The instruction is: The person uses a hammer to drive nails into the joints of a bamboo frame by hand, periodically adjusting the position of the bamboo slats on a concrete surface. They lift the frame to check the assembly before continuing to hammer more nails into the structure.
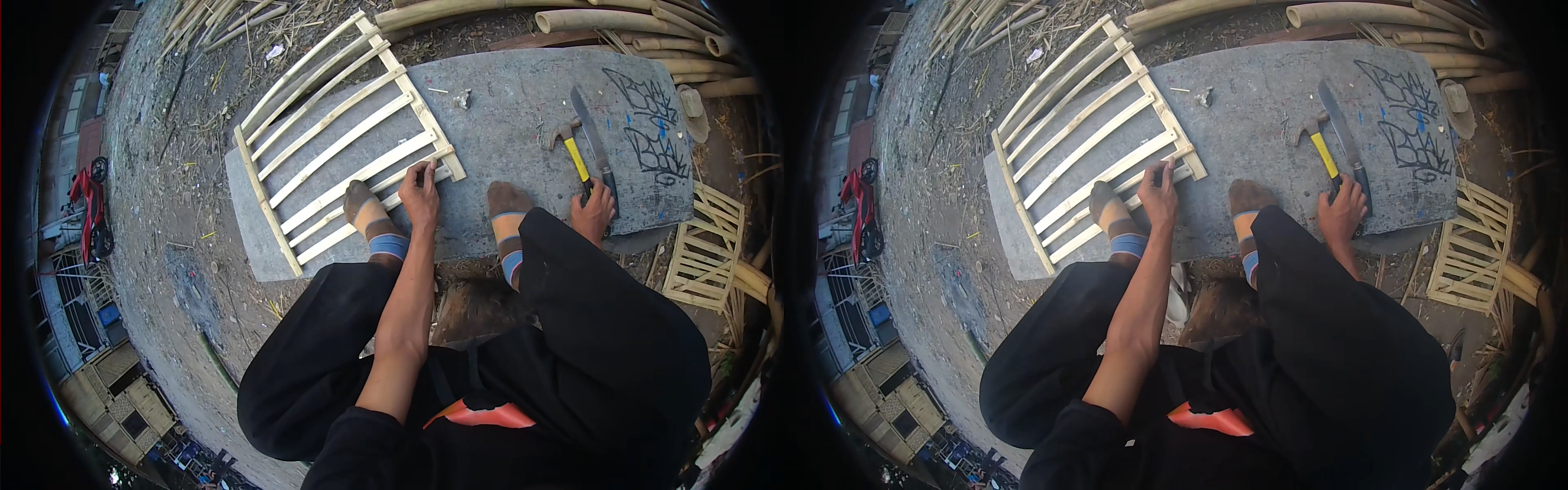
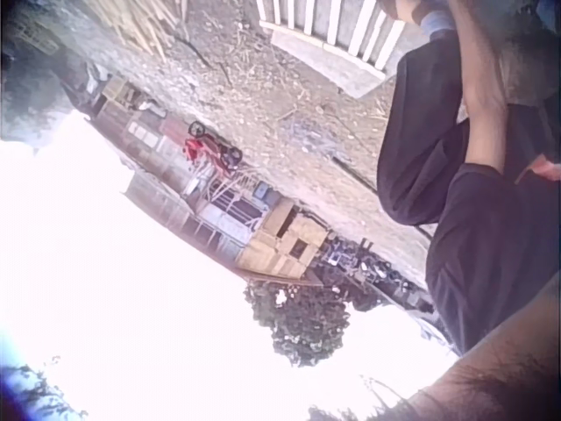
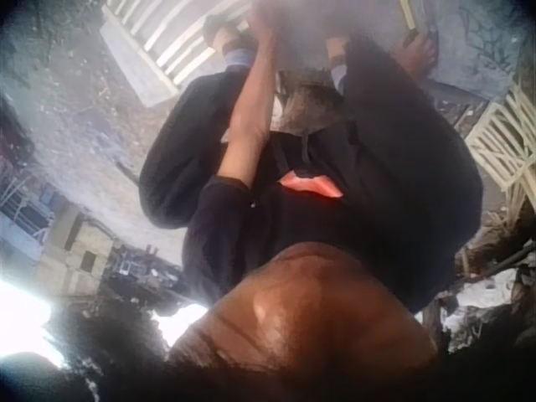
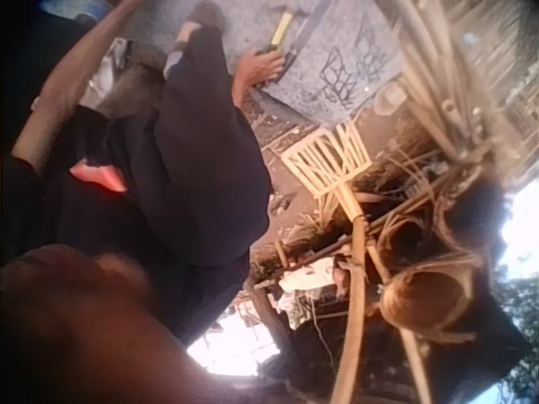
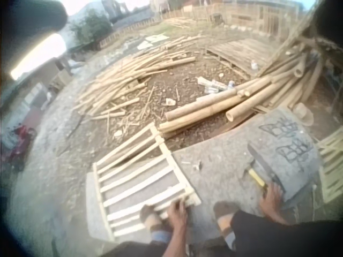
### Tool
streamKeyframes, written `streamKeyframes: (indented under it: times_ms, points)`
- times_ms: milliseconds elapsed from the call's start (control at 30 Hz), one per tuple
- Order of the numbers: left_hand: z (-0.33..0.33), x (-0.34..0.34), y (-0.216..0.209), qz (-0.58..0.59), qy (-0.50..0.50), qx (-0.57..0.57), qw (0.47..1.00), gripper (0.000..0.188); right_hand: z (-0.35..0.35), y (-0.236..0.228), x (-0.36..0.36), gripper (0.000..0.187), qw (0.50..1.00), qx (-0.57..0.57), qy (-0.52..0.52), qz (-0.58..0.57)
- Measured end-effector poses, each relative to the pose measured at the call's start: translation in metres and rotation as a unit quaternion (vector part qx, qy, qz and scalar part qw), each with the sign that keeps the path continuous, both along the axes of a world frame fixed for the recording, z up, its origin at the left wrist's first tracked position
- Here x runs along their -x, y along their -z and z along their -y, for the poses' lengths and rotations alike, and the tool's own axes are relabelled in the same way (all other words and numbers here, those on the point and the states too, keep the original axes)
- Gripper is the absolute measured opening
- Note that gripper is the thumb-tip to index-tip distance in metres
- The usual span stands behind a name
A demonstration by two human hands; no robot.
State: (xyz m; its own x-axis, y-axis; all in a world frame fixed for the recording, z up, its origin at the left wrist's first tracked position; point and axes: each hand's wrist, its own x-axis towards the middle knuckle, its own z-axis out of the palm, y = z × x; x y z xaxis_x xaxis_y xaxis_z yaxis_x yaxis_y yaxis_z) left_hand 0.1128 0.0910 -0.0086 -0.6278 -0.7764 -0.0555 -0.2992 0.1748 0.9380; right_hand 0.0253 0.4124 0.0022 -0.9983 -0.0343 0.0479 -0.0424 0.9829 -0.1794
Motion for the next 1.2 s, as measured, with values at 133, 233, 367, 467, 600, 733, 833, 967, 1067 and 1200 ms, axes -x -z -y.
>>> streamKeyframes:
  times_ms: [133, 233, 367, 467, 600, 733, 833, 967, 1067, 1200]
  points:
    - [0.023, 0.027, -0.006, -0.032, -0.036, -0.026, 0.998, 0.022, 0.003, -0.003, 0.004, 0.051, 1.000, -0.007, -0.012, 0.003]
    - [0.030, 0.036, -0.010, 0.000, -0.021, -0.042, 0.999, 0.022, -0.002, -0.002, 0.008, 0.049, 0.999, -0.027, -0.030, -0.003]
    - [0.037, 0.045, -0.004, 0.002, -0.008, 0.000, 1.000, 0.023, -0.004, -0.001, 0.020, 0.041, 0.997, 0.034, -0.050, 0.038]
    - [0.034, 0.048, 0.004, 0.018, -0.001, 0.006, 1.000, 0.023, 0.001, -0.014, 0.016, 0.037, 0.992, 0.091, -0.059, 0.056]
    - [0.023, 0.050, 0.017, 0.010, -0.024, 0.065, 0.998, 0.020, 0.010, -0.019, 0.009, 0.032, 0.979, 0.170, -0.077, 0.080]
    - [0.018, 0.056, 0.020, -0.017, -0.064, 0.095, 0.993, 0.015, 0.043, -0.030, 0.002, 0.028, 0.944, 0.293, -0.084, 0.127]
    - [0.014, 0.059, 0.019, -0.022, -0.060, 0.101, 0.993, 0.015, 0.058, -0.022, 0.003, 0.029, 0.913, 0.366, -0.095, 0.157]
    - [0.017, 0.057, 0.021, -0.024, -0.051, 0.118, 0.991, 0.015, 0.079, -0.022, 0.007, 0.028, 0.896, 0.390, -0.114, 0.178]
    - [0.015, 0.058, 0.022, -0.014, -0.056, 0.121, 0.991, 0.015, 0.078, -0.019, 0.006, 0.028, 0.891, 0.391, -0.096, 0.209]
    - [0.017, 0.055, 0.023, -0.015, -0.054, 0.136, 0.989, 0.014, 0.069, -0.008, -0.001, 0.028, 0.889, 0.398, -0.079, 0.212]
